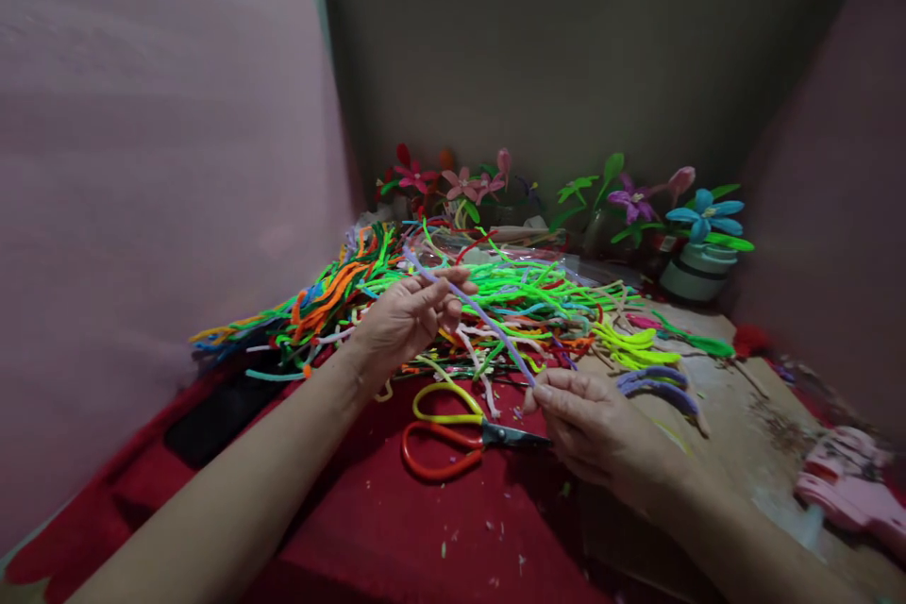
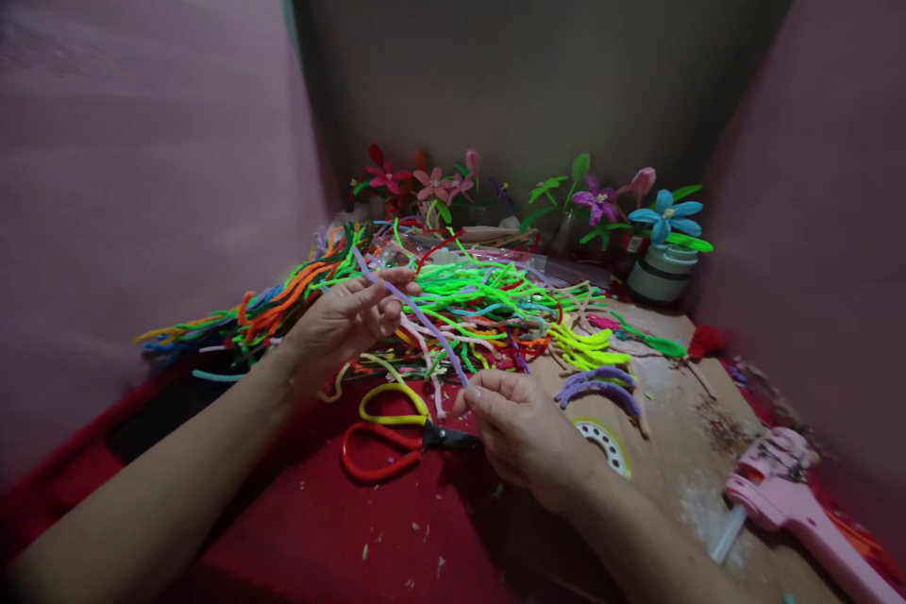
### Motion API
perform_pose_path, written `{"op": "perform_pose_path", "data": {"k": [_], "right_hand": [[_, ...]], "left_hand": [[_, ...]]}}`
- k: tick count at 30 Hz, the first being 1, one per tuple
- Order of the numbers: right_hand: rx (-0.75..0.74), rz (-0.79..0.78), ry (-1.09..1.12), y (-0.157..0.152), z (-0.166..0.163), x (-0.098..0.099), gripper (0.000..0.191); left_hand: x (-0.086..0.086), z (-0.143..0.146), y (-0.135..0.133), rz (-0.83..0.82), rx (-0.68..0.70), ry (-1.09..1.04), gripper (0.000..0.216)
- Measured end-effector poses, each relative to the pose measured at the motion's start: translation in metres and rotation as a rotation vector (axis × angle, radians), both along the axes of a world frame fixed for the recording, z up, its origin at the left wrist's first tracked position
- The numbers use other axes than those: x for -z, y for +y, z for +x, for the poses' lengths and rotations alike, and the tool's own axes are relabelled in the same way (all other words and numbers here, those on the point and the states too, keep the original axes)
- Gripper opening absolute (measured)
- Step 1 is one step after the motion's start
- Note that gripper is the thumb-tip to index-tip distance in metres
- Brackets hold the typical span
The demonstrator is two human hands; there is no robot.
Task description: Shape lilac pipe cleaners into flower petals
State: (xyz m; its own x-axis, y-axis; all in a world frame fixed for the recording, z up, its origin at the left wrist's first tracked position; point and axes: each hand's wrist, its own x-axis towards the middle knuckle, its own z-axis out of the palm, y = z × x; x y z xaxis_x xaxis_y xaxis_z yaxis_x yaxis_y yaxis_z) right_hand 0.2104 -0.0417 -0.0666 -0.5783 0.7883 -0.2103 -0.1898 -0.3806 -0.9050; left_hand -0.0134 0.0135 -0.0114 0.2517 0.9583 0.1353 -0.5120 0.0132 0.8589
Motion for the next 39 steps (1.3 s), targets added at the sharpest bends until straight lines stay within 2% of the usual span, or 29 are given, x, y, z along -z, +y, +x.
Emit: {"op": "perform_pose_path", "data": {"k": [4,7,10,12,13,16,18,21,23,26,29,32,35,39], "right_hand": [[-0.06,-0.041,0.023,0.0,0.002,0.001,0.018],[-0.071,-0.067,0.164,0.002,0.006,-0.007,0.02],[0.074,-0.031,0.387,0.01,0.013,-0.016,0.026],[0.184,-0.018,0.449,0.014,0.015,-0.018,0.022],[0.234,-0.003,0.444,0.014,0.014,-0.018,0.02],[0.241,0.043,0.262,0.01,0.006,-0.015,0.023],[0.246,0.146,0.167,0.005,-0.002,-0.014,0.014],[0.325,0.253,0.073,0.001,-0.008,-0.013,0.022],[0.383,0.257,0.095,0.003,-0.008,-0.012,0.027],[0.488,0.244,0.194,0.009,-0.004,-0.012,0.024],[0.521,0.22,0.265,0.015,0.0,-0.012,0.021],[0.559,0.228,0.245,0.019,0.003,-0.011,0.021],[0.535,0.251,0.118,0.019,0.005,-0.009,0.022],[0.398,0.305,-0.015,0.014,0.005,-0.012,0.023]], "left_hand": [[0.008,0.009,-0.007,0.025,0.079,0.115,0.019],[0.012,0.015,-0.009,0.03,0.055,0.169,0.018],[0.016,0.021,-0.01,-0.019,-0.046,0.157,0.016],[0.018,0.026,-0.011,-0.081,-0.105,0.09,0.01],[0.019,0.029,-0.012,-0.106,-0.116,0.058,0.008],[0.019,0.041,-0.016,-0.13,-0.1,0.013,0.008],[0.018,0.049,-0.019,-0.133,-0.09,-0.006,0.009],[0.015,0.06,-0.025,-0.129,-0.088,-0.036,0.009],[0.015,0.067,-0.028,-0.126,-0.056,-0.02,0.008],[0.017,0.077,-0.032,-0.123,0.002,0.037,0.007],[0.019,0.084,-0.034,-0.114,0.029,0.093,0.009],[0.02,0.086,-0.033,-0.115,0.027,0.138,0.01],[0.015,0.083,-0.027,-0.105,0.02,0.154,0.011],[0.006,0.083,-0.015,-0.044,0.021,0.177,0.014]]}}
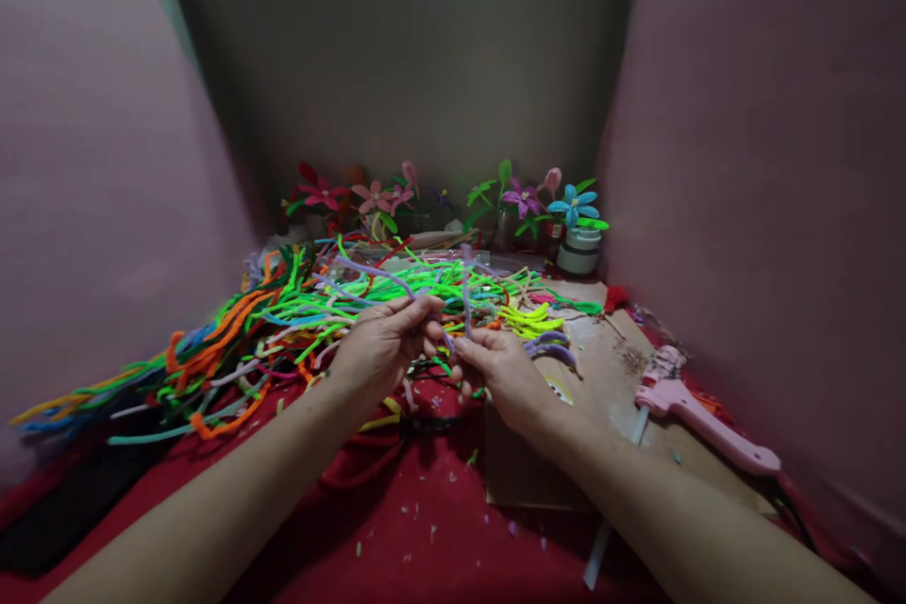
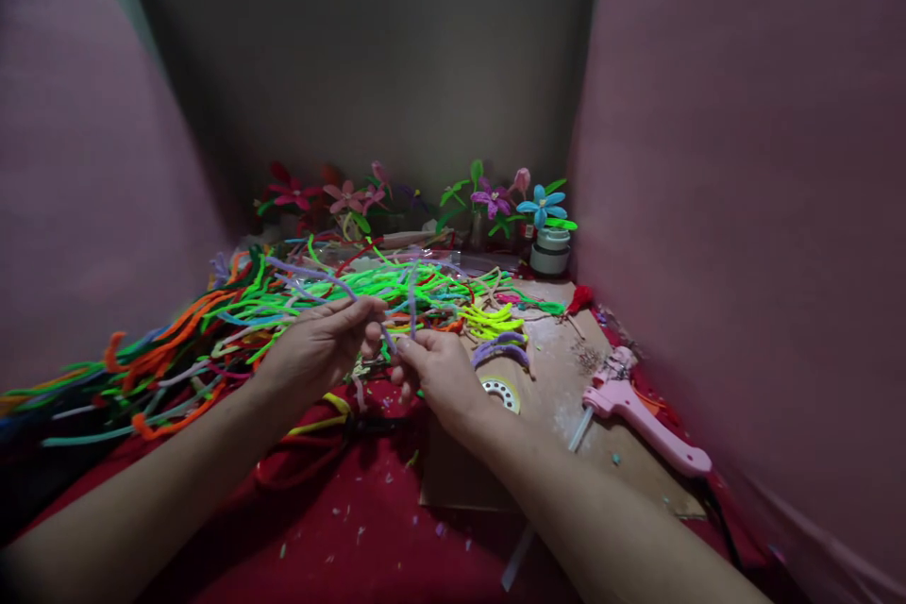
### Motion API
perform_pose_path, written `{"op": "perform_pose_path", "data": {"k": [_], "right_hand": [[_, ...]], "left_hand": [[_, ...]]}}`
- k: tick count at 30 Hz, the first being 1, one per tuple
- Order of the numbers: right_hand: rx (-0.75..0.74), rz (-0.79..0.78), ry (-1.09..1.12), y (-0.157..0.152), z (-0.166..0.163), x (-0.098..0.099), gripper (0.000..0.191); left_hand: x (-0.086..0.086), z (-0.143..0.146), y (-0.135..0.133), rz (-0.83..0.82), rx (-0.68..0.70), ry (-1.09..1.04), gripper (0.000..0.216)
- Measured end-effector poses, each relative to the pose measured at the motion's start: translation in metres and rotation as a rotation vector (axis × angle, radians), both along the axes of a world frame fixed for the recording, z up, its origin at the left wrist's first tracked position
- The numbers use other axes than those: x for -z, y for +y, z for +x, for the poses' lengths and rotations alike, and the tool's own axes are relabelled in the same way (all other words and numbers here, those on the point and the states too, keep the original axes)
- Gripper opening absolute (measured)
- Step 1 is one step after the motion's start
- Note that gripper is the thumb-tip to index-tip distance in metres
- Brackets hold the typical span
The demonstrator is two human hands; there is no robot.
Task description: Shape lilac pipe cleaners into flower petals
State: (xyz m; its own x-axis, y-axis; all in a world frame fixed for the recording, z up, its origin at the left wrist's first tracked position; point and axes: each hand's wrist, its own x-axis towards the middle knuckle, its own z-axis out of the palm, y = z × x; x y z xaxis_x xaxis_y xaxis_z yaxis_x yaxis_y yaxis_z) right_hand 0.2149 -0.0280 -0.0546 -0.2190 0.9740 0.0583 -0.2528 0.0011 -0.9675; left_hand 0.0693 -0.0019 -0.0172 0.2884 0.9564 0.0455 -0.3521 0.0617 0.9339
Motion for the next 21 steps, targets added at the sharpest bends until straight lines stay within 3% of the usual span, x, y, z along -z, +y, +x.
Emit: {"op": "perform_pose_path", "data": {"k": [10,15,21], "right_hand": [[-0.111,0.055,-0.146,-0.007,-0.005,0.001,0.022],[-0.103,0.07,-0.1,-0.008,-0.007,0.002,0.026],[-0.206,-0.049,0.028,-0.005,-0.004,0.006,0.027]], "left_hand": [[0.006,0.002,0.001,-0.058,0.121,0.187,0.022],[0.01,-0.006,0.002,-0.035,0.15,0.205,0.019],[0.002,-0.006,-0.001,-0.095,0.17,0.154,0.017]]}}
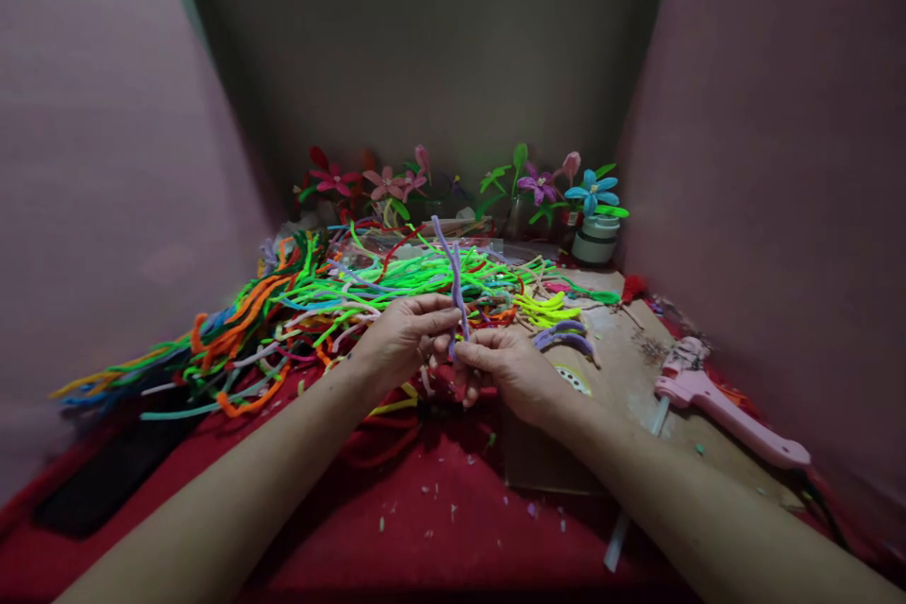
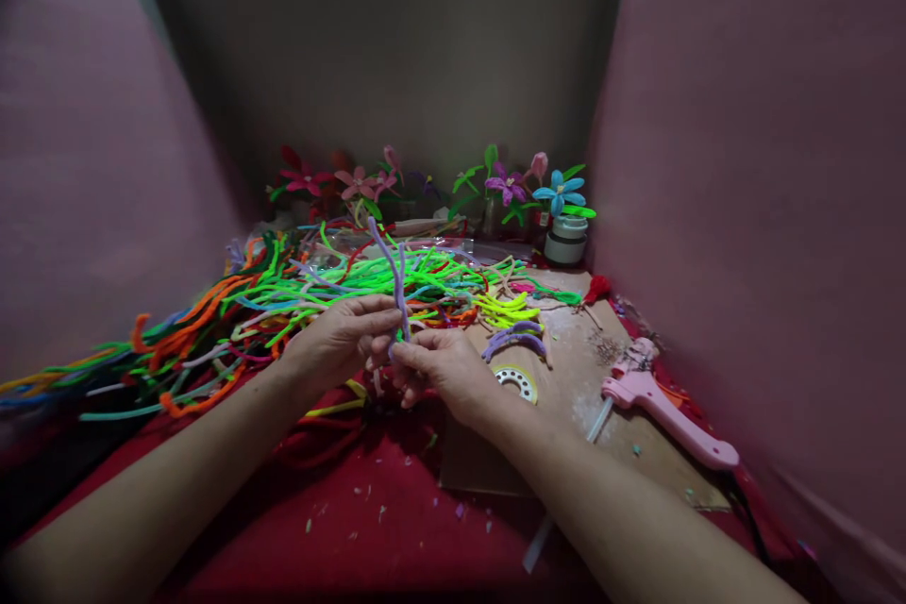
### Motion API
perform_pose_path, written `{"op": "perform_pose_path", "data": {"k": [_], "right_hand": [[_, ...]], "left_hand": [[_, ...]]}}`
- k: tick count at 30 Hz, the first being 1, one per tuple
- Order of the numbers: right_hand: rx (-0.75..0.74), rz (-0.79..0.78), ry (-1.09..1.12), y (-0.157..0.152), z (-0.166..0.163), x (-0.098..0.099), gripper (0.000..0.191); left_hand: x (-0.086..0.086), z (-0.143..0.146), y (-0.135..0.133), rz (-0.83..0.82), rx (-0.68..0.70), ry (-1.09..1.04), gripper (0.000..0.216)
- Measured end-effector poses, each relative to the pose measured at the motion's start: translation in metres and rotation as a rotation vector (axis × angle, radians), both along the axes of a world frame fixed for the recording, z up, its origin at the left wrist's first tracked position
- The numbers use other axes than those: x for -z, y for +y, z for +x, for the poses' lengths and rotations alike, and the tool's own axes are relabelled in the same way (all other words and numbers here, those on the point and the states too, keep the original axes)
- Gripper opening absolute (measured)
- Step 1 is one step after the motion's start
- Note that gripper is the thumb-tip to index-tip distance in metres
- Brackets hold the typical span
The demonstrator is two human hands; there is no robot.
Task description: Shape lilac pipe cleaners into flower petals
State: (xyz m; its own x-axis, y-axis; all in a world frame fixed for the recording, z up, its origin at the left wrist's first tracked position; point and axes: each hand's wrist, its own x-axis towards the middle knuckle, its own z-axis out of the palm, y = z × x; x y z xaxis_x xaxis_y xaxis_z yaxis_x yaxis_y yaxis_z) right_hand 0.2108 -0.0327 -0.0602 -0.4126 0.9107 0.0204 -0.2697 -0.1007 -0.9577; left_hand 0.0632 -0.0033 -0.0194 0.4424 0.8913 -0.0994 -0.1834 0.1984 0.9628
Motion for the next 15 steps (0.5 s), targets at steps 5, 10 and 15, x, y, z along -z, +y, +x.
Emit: {"op": "perform_pose_path", "data": {"k": [5,10,15], "right_hand": [[-0.007,-0.071,0.187,0.0027,0.0035,-0.002,0.024],[-0.041,-0.151,0.325,0.0023,0.0052,-0.006,0.021],[-0.105,-0.188,0.282,0.0045,0.0071,-0.0019,0.022]], "left_hand": [[0.002,-0.0001,-0.0004,0.042,-0.012,-0.114,0.017],[0.005,0.0011,-0.0021,0.095,-0.025,-0.155,0.015],[0.0066,0.0022,-0.0018,0.008,0.082,-0.104,0.023]]}}
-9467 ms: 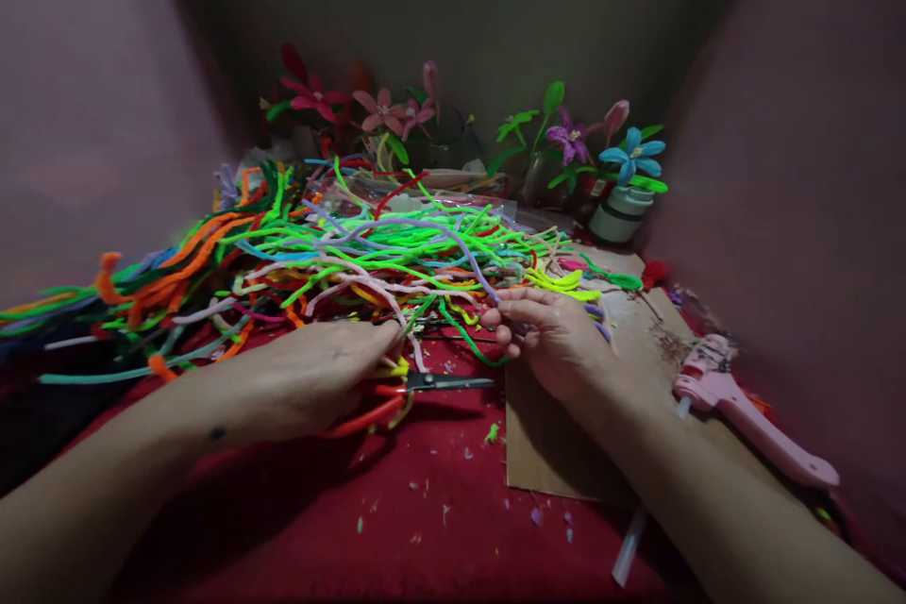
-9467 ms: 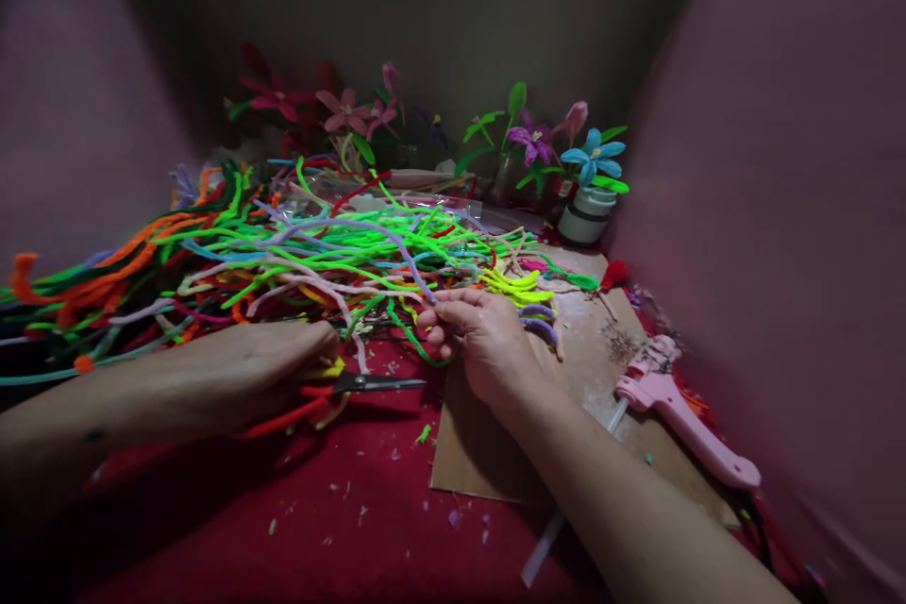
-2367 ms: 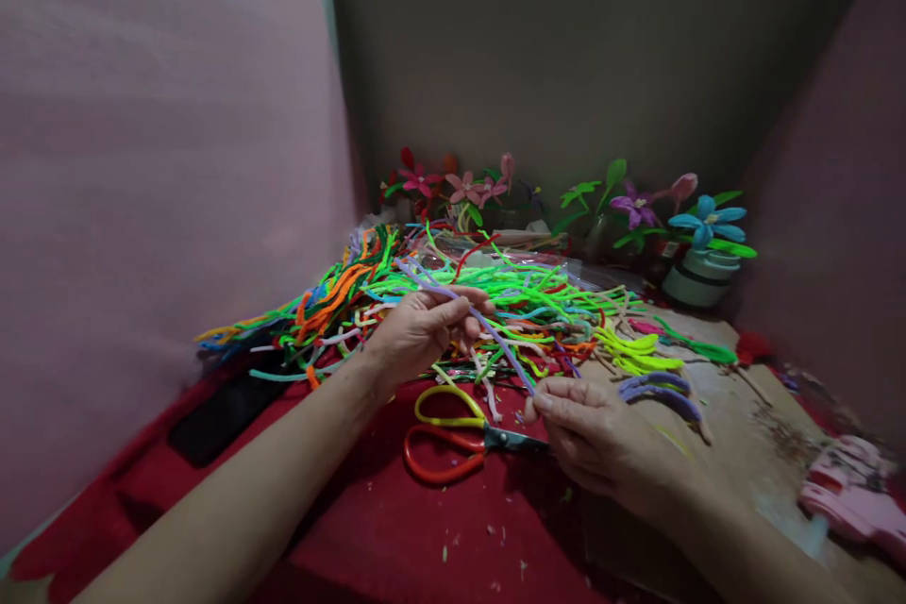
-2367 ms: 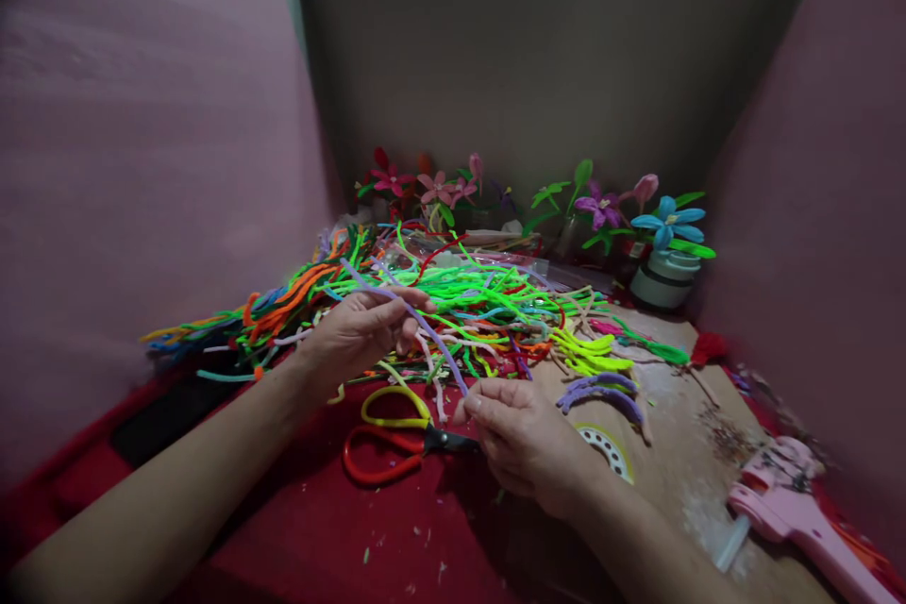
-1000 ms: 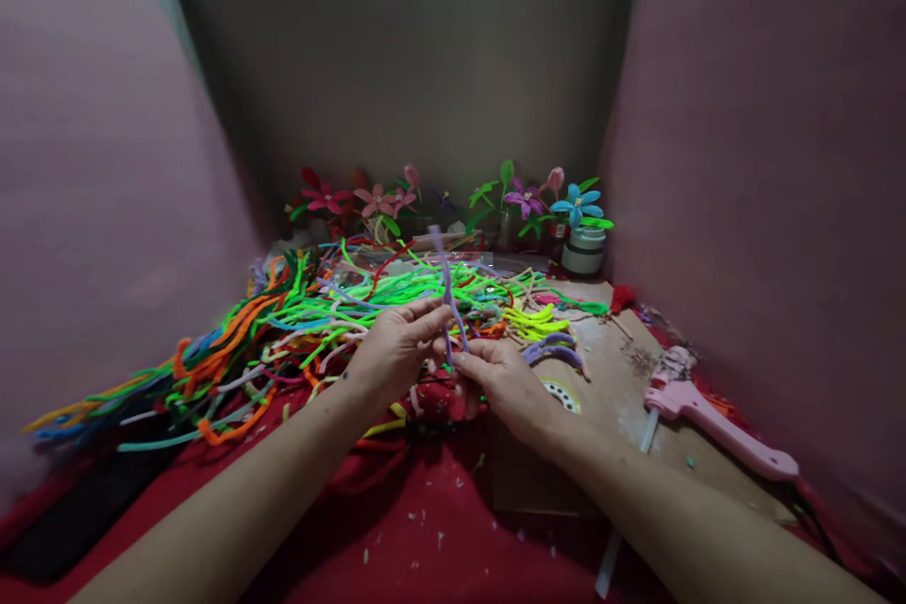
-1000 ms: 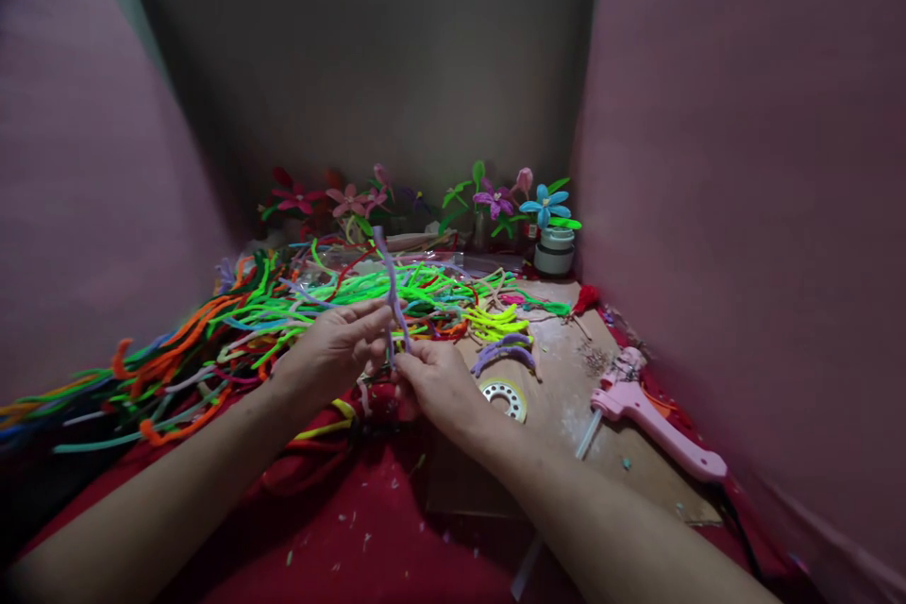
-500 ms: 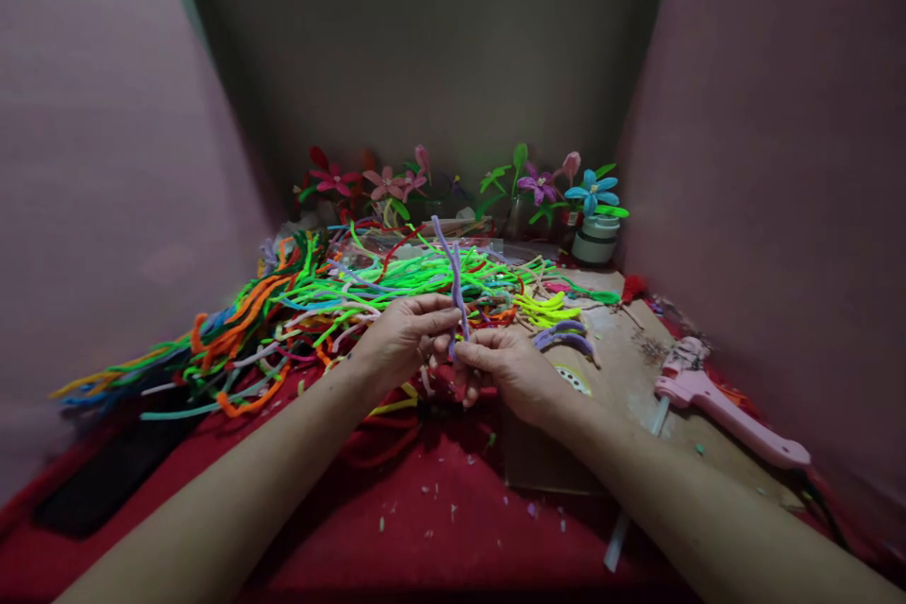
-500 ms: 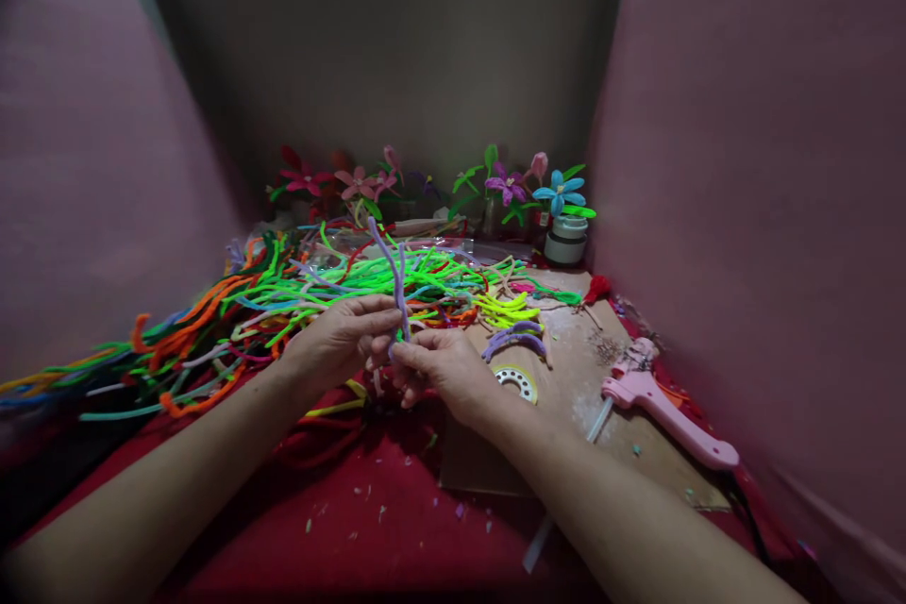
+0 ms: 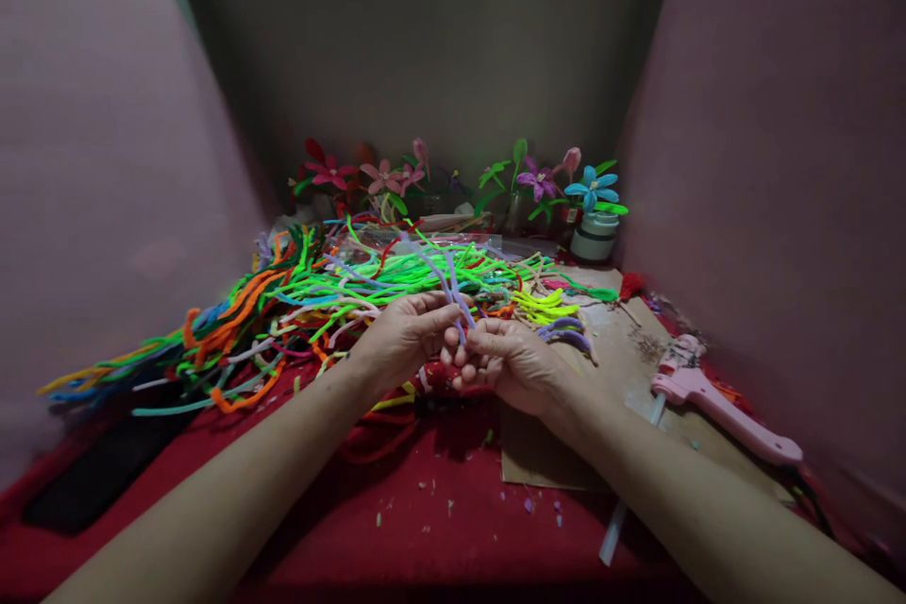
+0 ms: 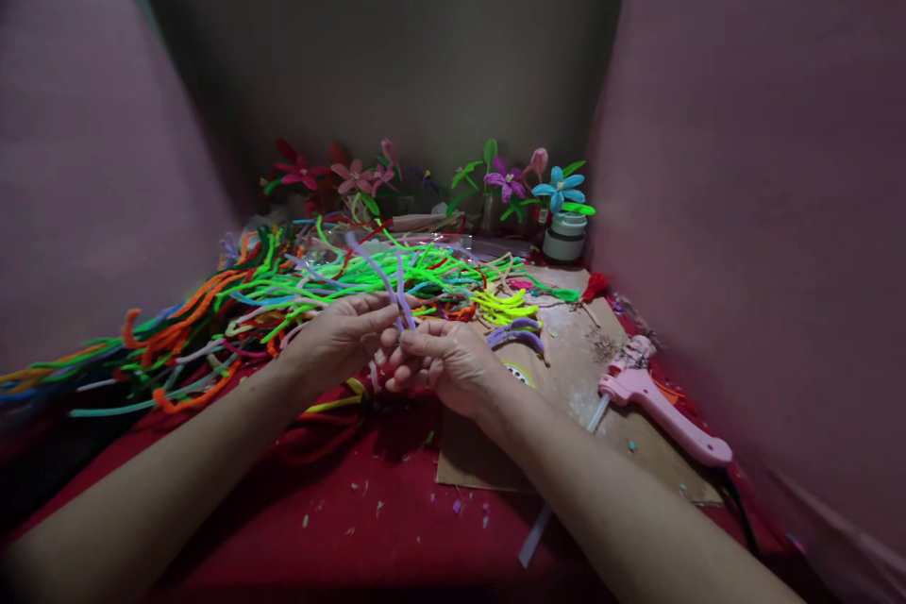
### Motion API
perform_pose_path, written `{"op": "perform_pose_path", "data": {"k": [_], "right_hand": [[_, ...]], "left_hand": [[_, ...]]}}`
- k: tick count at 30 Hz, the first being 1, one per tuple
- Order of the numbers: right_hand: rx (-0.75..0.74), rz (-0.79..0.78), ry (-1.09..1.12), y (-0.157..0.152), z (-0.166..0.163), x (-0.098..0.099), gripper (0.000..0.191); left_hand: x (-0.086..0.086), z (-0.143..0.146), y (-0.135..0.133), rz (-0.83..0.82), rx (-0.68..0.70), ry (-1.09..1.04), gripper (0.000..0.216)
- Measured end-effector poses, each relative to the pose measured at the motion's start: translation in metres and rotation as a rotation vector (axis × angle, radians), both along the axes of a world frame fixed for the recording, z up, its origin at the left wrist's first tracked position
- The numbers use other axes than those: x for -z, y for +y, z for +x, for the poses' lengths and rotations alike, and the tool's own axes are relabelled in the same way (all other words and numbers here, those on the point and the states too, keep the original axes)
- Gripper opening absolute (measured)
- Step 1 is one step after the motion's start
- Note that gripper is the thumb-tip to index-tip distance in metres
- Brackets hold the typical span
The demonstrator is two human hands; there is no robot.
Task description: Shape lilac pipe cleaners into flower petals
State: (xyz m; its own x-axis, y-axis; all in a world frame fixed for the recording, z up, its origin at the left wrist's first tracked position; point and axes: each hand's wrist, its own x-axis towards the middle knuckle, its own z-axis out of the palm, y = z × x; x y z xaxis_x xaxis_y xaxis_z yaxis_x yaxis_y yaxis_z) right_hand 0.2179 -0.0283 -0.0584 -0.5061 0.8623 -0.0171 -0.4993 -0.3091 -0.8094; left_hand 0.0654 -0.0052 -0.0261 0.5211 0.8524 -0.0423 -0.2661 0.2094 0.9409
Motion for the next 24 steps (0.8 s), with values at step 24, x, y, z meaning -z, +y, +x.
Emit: {"op": "perform_pose_path", "data": {"k": [24], "right_hand": [[0.156,-0.099,-0.034,-0.0029,-0.0033,-0.0036,0.029]], "left_hand": [[-0.0027,0.0018,-0.008,0.142,-0.202,0.184,0.019]]}}
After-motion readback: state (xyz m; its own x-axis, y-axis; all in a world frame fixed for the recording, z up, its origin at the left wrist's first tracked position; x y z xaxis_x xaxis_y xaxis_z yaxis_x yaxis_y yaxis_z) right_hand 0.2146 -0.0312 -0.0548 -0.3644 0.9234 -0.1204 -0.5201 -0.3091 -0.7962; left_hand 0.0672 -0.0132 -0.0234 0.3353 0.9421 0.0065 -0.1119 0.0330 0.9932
